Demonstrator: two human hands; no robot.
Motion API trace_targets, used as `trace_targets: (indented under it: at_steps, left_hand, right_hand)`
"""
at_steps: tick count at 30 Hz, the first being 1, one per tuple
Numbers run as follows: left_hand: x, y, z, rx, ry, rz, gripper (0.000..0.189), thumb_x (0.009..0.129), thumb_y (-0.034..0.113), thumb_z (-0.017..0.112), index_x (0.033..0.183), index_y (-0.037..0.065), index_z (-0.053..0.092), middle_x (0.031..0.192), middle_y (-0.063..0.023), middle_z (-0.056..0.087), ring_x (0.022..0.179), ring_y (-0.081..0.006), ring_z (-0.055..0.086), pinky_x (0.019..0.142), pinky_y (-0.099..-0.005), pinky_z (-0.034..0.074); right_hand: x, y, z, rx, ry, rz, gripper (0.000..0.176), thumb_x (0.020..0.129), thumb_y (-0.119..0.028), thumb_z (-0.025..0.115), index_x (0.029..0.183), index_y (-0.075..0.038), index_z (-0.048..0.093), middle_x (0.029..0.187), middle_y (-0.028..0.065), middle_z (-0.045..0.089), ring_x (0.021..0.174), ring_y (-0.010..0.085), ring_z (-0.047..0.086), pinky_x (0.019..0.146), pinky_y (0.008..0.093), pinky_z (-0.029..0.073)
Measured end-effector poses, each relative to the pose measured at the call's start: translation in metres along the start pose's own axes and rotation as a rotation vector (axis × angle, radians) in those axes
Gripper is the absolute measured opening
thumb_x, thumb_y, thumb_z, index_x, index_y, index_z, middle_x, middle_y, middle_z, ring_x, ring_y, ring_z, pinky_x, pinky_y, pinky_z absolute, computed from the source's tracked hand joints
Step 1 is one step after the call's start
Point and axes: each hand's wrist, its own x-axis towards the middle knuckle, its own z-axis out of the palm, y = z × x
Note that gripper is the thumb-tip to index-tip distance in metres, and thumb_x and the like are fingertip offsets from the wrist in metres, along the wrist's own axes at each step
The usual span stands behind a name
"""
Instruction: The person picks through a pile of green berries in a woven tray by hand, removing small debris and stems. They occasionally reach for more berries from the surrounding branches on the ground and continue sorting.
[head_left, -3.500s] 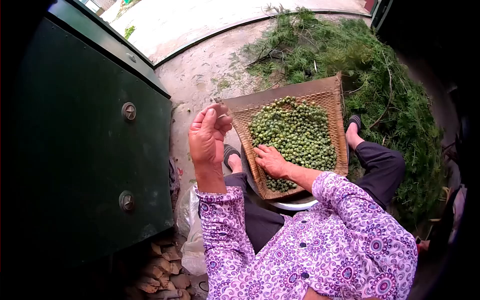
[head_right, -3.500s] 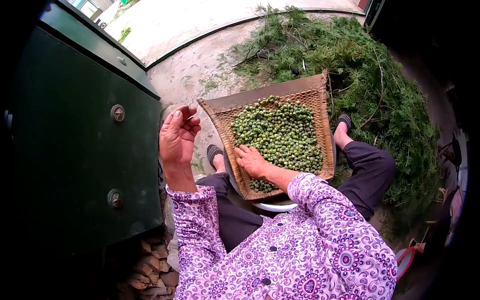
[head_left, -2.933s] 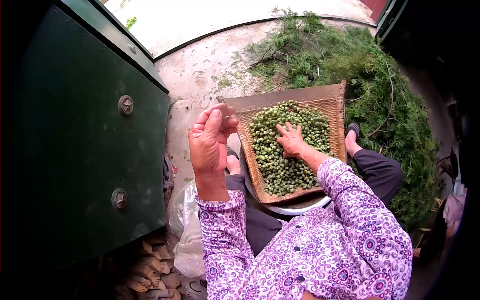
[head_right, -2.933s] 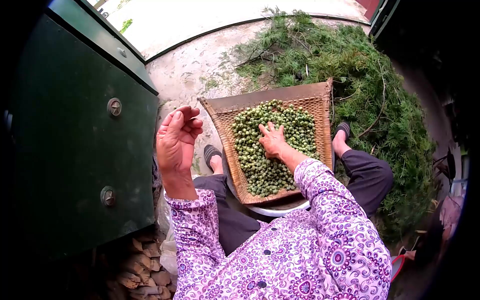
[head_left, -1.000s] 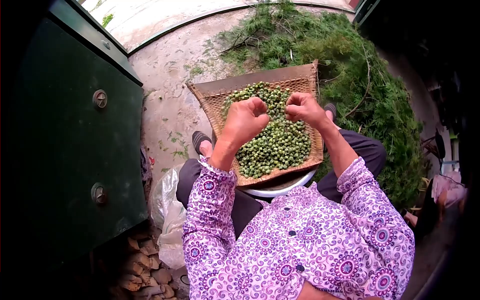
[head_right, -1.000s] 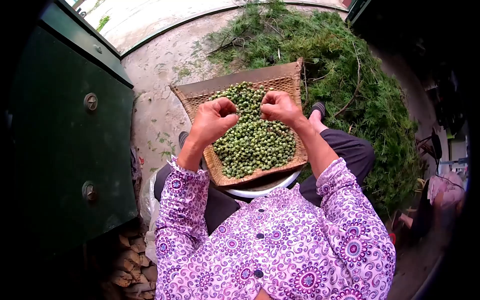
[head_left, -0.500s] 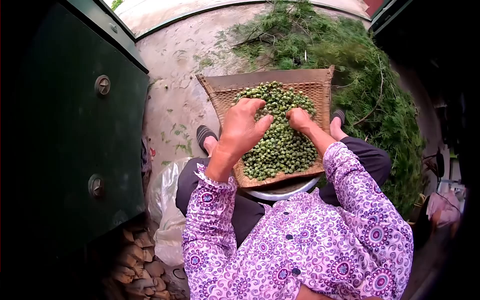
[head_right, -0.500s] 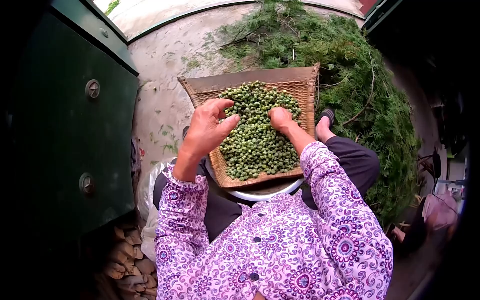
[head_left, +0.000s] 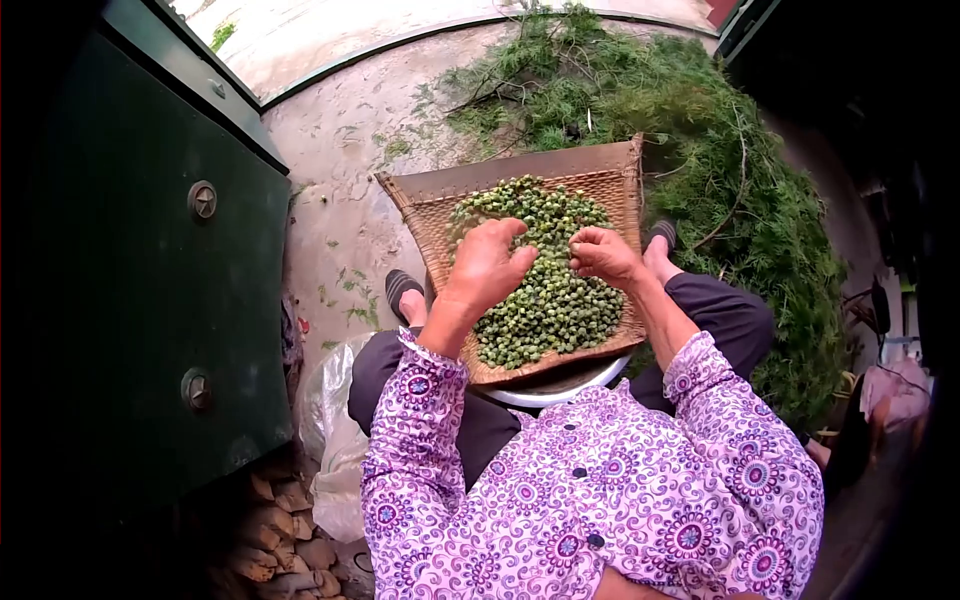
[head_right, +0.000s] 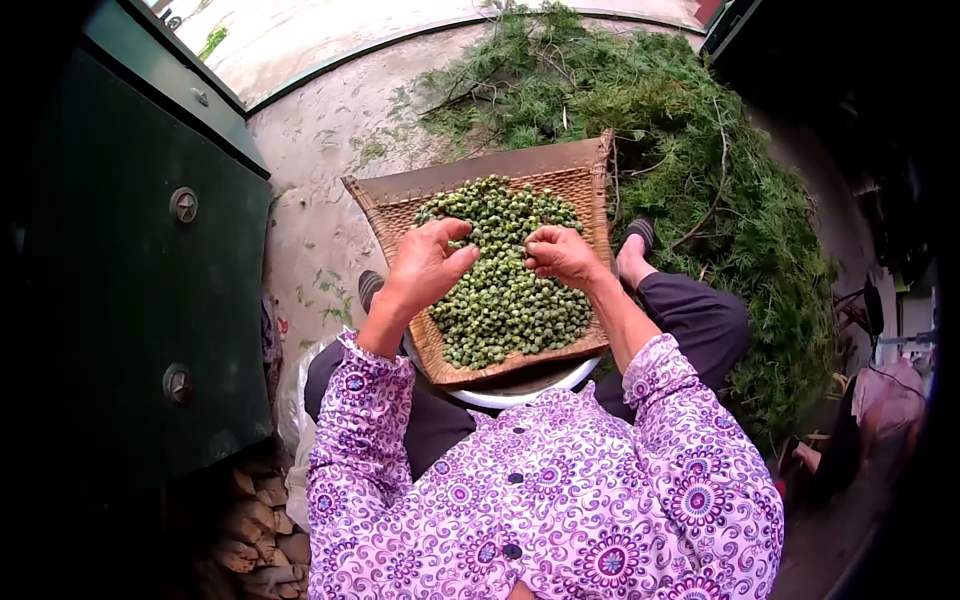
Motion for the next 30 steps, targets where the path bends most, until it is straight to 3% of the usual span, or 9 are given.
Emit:
trace_targets:
  at_steps: [4,13,16,20,22,24,25,28,30]
  left_hand:
    - [0.000,0.005,0.027,-0.135,-0.158,-0.096,0.035,0.075,0.020,0.063,0.101,-0.002,0.058,0.089,-0.0148,0.063,0.080,-0.0198,0.060,0.071,-0.0306,0.048]
    - [0.008,0.015,0.037,-0.653,-0.242,-0.241,0.013,0.079,0.008,0.060,0.088,0.000,0.056,0.069,-0.0006,0.057,0.057,-0.0060,0.053,0.050,-0.0192,0.044]
    - [0.010,0.019,0.034,-0.484,-0.252,-0.219,0.009,0.079,0.008,0.059,0.084,0.000,0.060,0.067,-0.0008,0.058,0.056,-0.0055,0.053,0.049,-0.0186,0.044]
    - [0.006,0.020,0.033,-0.211,-0.185,-0.064,0.012,0.073,0.006,0.060,0.083,-0.001,0.062,0.064,-0.0045,0.061,0.057,-0.0088,0.056,0.052,-0.0241,0.046]
    - [0.007,0.016,0.028,-0.074,-0.114,0.004,0.016,0.071,0.005,0.059,0.086,-0.001,0.061,0.068,-0.0083,0.063,0.060,-0.0127,0.059,0.057,-0.0265,0.047]
    - [0.012,0.006,0.027,-0.047,0.048,0.037,0.014,0.069,0.006,0.055,0.079,0.002,0.064,0.070,-0.0157,0.062,0.066,-0.0266,0.063,0.065,-0.0336,0.050]
    - [0.014,0.004,0.021,-0.033,0.006,0.012,0.023,0.069,0.007,0.055,0.090,0.004,0.064,0.080,-0.0167,0.063,0.074,-0.0279,0.062,0.071,-0.0349,0.049]
    - [0.015,-0.002,0.016,0.092,0.072,0.051,0.041,0.068,0.008,0.060,0.107,0.001,0.057,0.093,-0.0151,0.062,0.076,-0.0190,0.061,0.069,-0.0291,0.049]
    - [0.017,-0.001,0.010,0.102,0.024,0.026,0.051,0.068,0.012,0.062,0.116,0.002,0.052,0.102,-0.0165,0.060,0.083,-0.0200,0.061,0.074,-0.0300,0.049]
  right_hand:
    - [-0.027,-0.014,0.027,0.145,-0.141,-0.175,0.013,0.082,-0.010,0.058,0.093,-0.003,0.055,0.077,0.0035,0.060,0.067,0.0113,0.061,0.057,0.0223,0.051]
    - [-0.050,-0.035,0.045,-0.053,-0.127,-0.359,0.012,0.080,-0.008,0.059,0.090,-0.001,0.057,0.073,0.0023,0.060,0.060,0.0075,0.058,0.054,0.0195,0.048]
    - [-0.053,-0.040,0.048,-0.150,-0.066,-0.371,0.008,0.077,-0.005,0.056,0.084,-0.001,0.059,0.069,0.0018,0.059,0.058,0.0071,0.056,0.053,0.0196,0.046]
    - [-0.061,-0.037,0.041,-0.752,0.208,-0.632,0.011,0.068,-0.005,0.056,0.077,0.000,0.059,0.060,0.0043,0.057,0.054,0.0077,0.053,0.051,0.0248,0.044]
    - [-0.070,-0.034,0.020,-0.848,0.206,-0.534,0.013,0.067,-0.007,0.057,0.077,0.000,0.060,0.058,0.0062,0.056,0.053,0.0090,0.053,0.051,0.0264,0.044]
    - [-0.096,-0.034,0.004,-1.059,0.204,-0.506,0.010,0.066,-0.006,0.056,0.073,-0.001,0.061,0.060,0.0092,0.059,0.054,0.0150,0.056,0.053,0.0290,0.046]
    - [-0.112,-0.032,-0.002,-1.148,0.200,-0.464,0.010,0.065,-0.006,0.056,0.072,-0.001,0.062,0.062,0.0108,0.060,0.055,0.0189,0.058,0.054,0.0310,0.046]
    - [-0.117,0.026,-0.060,-1.762,0.071,0.054,0.015,0.064,-0.014,0.061,0.074,-0.005,0.065,0.073,0.0165,0.062,0.068,0.0302,0.061,0.063,0.0382,0.048]
    - [-0.128,0.037,-0.062,-1.892,0.026,0.173,0.012,0.062,-0.013,0.061,0.070,-0.005,0.066,0.065,0.0151,0.060,0.068,0.0302,0.061,0.064,0.0376,0.048]
